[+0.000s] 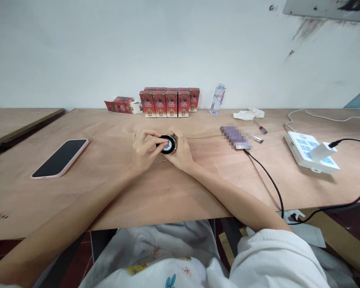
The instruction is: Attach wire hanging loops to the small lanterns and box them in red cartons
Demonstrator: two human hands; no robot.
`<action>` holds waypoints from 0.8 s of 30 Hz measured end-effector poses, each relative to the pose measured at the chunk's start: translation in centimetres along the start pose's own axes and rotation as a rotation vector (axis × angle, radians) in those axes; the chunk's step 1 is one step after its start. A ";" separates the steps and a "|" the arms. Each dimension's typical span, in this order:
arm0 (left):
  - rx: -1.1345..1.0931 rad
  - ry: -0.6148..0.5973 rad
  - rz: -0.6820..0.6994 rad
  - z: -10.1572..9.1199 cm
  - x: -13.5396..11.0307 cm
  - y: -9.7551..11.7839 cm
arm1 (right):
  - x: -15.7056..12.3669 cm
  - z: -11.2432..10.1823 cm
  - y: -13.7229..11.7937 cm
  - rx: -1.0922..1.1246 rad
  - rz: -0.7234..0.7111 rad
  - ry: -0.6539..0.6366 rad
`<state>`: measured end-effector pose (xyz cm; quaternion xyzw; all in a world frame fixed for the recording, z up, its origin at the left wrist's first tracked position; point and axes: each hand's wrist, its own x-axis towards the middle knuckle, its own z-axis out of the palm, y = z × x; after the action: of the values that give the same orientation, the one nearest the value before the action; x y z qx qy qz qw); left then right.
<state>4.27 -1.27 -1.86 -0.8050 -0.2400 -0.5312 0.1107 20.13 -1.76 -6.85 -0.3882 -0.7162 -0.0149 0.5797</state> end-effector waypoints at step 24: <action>0.103 -0.595 -0.125 4.5 -2.6 -2.3 | 1.0 -0.9 3.5 -0.109 0.248 0.173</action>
<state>5.88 1.94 -6.21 -0.9021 -0.3377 -0.2651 0.0435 22.81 0.81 -7.24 -0.5018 -0.6083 -0.0153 0.6147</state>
